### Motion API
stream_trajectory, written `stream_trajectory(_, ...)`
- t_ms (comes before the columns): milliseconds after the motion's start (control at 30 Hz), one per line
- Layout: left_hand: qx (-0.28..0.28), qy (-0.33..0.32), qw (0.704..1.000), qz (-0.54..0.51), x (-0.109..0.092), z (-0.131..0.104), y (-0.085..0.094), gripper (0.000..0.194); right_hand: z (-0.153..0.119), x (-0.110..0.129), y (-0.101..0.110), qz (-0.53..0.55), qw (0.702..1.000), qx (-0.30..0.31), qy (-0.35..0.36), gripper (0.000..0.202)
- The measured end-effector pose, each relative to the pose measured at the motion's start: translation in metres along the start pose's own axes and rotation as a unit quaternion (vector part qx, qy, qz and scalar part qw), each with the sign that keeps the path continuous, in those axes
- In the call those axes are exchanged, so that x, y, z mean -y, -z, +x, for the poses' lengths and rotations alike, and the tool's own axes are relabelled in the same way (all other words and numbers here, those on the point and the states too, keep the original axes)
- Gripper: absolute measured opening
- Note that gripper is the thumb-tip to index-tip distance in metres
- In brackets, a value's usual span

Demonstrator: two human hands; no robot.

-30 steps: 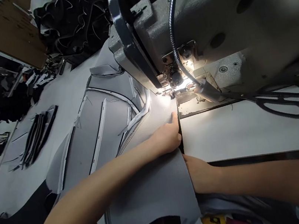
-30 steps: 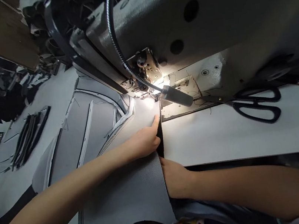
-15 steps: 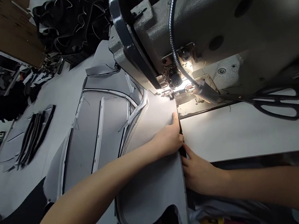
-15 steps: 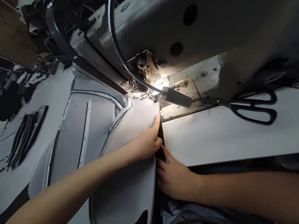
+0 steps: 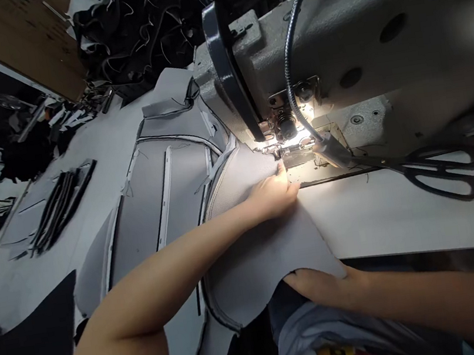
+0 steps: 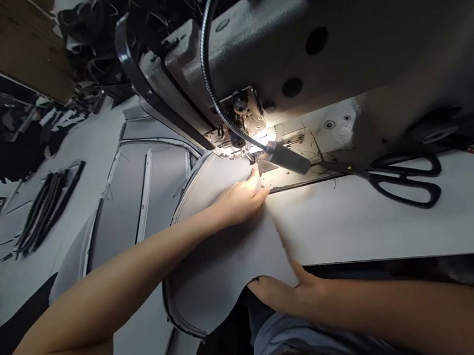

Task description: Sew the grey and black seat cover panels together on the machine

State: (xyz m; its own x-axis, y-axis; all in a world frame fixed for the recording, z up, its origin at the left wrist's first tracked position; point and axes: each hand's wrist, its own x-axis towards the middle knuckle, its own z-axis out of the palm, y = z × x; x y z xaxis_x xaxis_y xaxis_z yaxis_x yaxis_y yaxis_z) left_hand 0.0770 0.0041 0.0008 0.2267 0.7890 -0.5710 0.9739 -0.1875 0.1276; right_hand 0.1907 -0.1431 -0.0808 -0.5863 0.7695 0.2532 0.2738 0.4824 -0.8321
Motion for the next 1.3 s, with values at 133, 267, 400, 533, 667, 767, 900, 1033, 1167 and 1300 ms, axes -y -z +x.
stream_trajectory(133,-0.048,-0.045,0.997,0.031,-0.001,-0.038,-0.021,0.062,0.003,-0.007,-0.003,-0.102,0.987,0.120,0.031,0.035)
stream_trajectory(267,-0.098,-0.078,0.992,0.013,0.000,-0.090,-0.084,0.078,0.004,-0.015,-0.008,-0.331,0.911,0.144,0.201,0.030)
stream_trajectory(400,-0.253,-0.094,0.962,-0.048,0.029,-0.111,-0.141,0.078,0.002,-0.014,-0.005,-0.377,0.903,0.057,0.197,0.030)
stream_trajectory(533,-0.299,-0.141,0.943,-0.030,0.076,-0.101,-0.140,0.071,0.007,-0.010,0.007,-0.336,0.919,-0.009,0.205,0.034)
stream_trajectory(667,-0.244,-0.147,0.958,0.001,0.088,-0.089,-0.111,0.072,0.011,-0.013,0.009,-0.336,0.911,-0.053,0.231,0.039)
stream_trajectory(767,-0.217,-0.171,0.961,0.015,0.074,-0.082,-0.099,0.067,0.011,-0.011,0.006,-0.336,0.913,-0.050,0.227,0.036)
stream_trajectory(900,-0.202,-0.198,0.959,0.034,0.064,-0.071,-0.098,0.062,0.012,-0.009,0.010,-0.359,0.906,-0.045,0.220,0.037)
stream_trajectory(1033,-0.205,-0.206,0.956,0.031,0.070,-0.062,-0.097,0.061,0.013,-0.013,0.018,-0.345,0.910,-0.034,0.226,0.037)
stream_trajectory(1167,-0.209,-0.218,0.953,0.019,0.075,-0.048,-0.090,0.061,0.014,-0.019,0.026,-0.352,0.909,-0.004,0.222,0.038)
stream_trajectory(1300,-0.220,-0.233,0.947,0.014,0.080,-0.031,-0.082,0.063,0.017,-0.025,0.030,-0.363,0.904,0.003,0.227,0.036)
